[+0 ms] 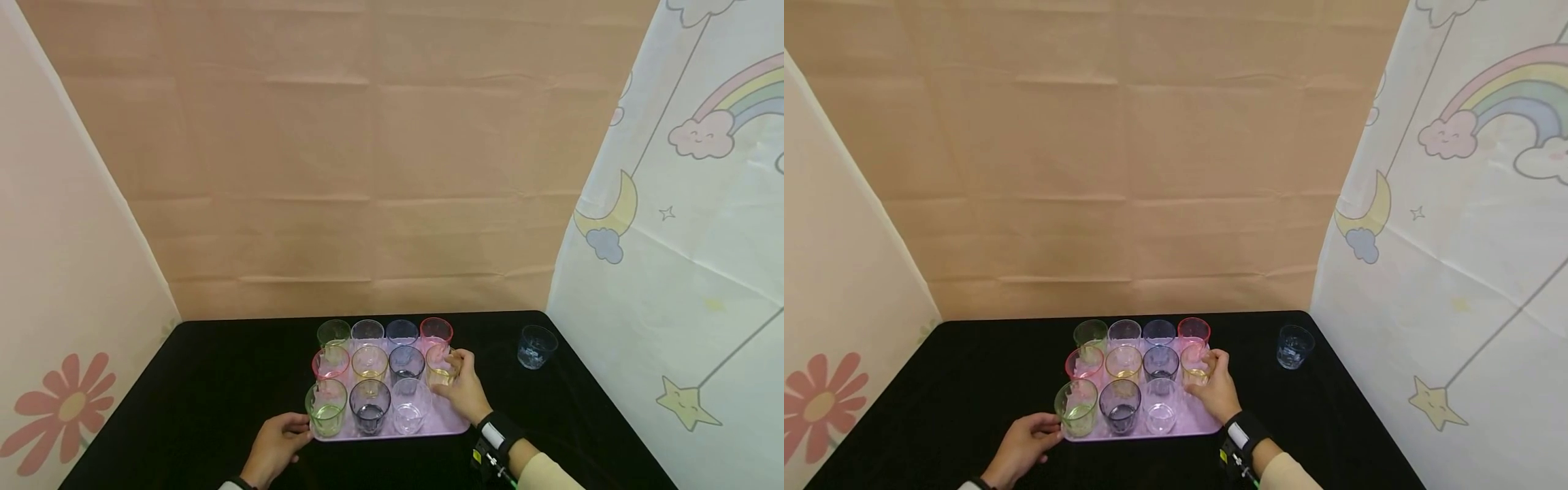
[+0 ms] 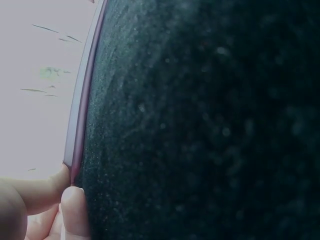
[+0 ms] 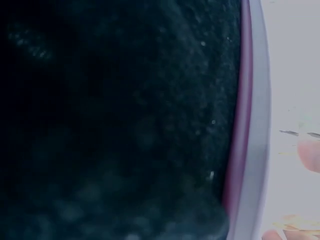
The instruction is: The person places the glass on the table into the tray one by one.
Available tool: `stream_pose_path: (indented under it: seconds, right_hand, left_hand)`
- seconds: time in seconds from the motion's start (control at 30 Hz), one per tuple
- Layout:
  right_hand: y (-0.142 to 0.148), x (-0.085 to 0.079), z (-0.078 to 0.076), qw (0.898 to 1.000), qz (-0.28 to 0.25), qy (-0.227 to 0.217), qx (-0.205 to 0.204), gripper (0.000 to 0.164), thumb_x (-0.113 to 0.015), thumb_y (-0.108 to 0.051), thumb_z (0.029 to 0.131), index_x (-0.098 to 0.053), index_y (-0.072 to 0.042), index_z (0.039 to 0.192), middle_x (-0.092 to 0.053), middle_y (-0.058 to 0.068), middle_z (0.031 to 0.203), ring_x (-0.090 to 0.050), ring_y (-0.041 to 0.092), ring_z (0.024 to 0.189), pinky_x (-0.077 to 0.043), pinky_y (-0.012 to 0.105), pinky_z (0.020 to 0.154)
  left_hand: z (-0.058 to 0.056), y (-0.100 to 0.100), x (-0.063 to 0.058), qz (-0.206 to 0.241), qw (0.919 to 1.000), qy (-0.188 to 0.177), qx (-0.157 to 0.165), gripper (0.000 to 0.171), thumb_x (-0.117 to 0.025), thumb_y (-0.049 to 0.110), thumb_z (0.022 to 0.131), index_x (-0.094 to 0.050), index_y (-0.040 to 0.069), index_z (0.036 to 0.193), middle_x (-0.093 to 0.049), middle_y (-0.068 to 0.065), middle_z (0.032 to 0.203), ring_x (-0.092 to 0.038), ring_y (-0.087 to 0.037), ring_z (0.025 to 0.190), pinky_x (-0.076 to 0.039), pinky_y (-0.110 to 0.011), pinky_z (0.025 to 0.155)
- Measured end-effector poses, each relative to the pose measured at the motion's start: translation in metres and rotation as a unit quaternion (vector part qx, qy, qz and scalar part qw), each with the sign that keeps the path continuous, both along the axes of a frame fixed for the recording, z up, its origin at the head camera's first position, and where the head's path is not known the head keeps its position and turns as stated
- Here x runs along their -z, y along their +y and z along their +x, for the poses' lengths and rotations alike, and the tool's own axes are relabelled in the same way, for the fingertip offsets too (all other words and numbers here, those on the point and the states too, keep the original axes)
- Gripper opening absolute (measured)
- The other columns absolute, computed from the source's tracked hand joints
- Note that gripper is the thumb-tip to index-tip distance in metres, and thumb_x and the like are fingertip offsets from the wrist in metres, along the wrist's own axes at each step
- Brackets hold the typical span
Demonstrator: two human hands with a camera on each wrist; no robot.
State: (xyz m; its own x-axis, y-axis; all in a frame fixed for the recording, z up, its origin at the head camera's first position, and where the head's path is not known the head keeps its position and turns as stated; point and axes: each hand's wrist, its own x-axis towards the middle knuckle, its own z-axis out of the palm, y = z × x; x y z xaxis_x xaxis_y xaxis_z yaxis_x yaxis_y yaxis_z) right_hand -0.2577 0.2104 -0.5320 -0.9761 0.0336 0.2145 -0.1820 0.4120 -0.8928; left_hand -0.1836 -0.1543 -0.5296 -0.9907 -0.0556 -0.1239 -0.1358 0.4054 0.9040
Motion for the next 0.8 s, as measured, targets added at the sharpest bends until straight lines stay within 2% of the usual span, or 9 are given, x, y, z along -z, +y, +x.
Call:
stream_pose_path:
  seconds: [0.2, 0.5, 0.8]
  right_hand:
    - [-0.001, 0.001, -0.003, 1.000, 0.013, 0.005, 0.008, 0.079, -0.085, 0.005, 0.075, -0.028, 0.000, 0.129, -0.056, 0.031, 0.136, -0.052, 0.044, 0.130, -0.037, 0.057, 0.109]
    - [-0.001, 0.000, -0.001, 0.999, 0.036, 0.011, -0.001, 0.081, -0.085, 0.001, 0.077, -0.026, 0.000, 0.132, -0.052, 0.033, 0.140, -0.049, 0.046, 0.133, -0.035, 0.059, 0.111]
    - [0.010, -0.003, 0.006, 0.998, 0.051, -0.032, -0.001, 0.102, -0.088, -0.010, 0.077, -0.017, 0.001, 0.149, -0.035, 0.036, 0.153, -0.038, 0.049, 0.140, -0.027, 0.063, 0.116]
  left_hand:
    - [-0.001, 0.000, 0.000, -0.002, 1.0000, -0.005, 0.002, 0.027, -0.077, 0.000, 0.083, -0.069, -0.006, 0.108, -0.069, -0.005, 0.091, -0.065, -0.018, 0.076, -0.055, -0.036, 0.058]
    - [-0.001, 0.000, 0.001, -0.004, 1.0000, -0.002, 0.000, 0.026, -0.077, 0.000, 0.083, -0.070, -0.006, 0.107, -0.069, -0.005, 0.090, -0.065, -0.018, 0.076, -0.055, -0.036, 0.057]
    - [-0.001, -0.001, 0.001, 0.000, 1.0000, 0.000, 0.003, 0.026, -0.077, 0.000, 0.083, -0.070, -0.006, 0.107, -0.069, -0.005, 0.090, -0.066, -0.018, 0.076, -0.055, -0.036, 0.057]
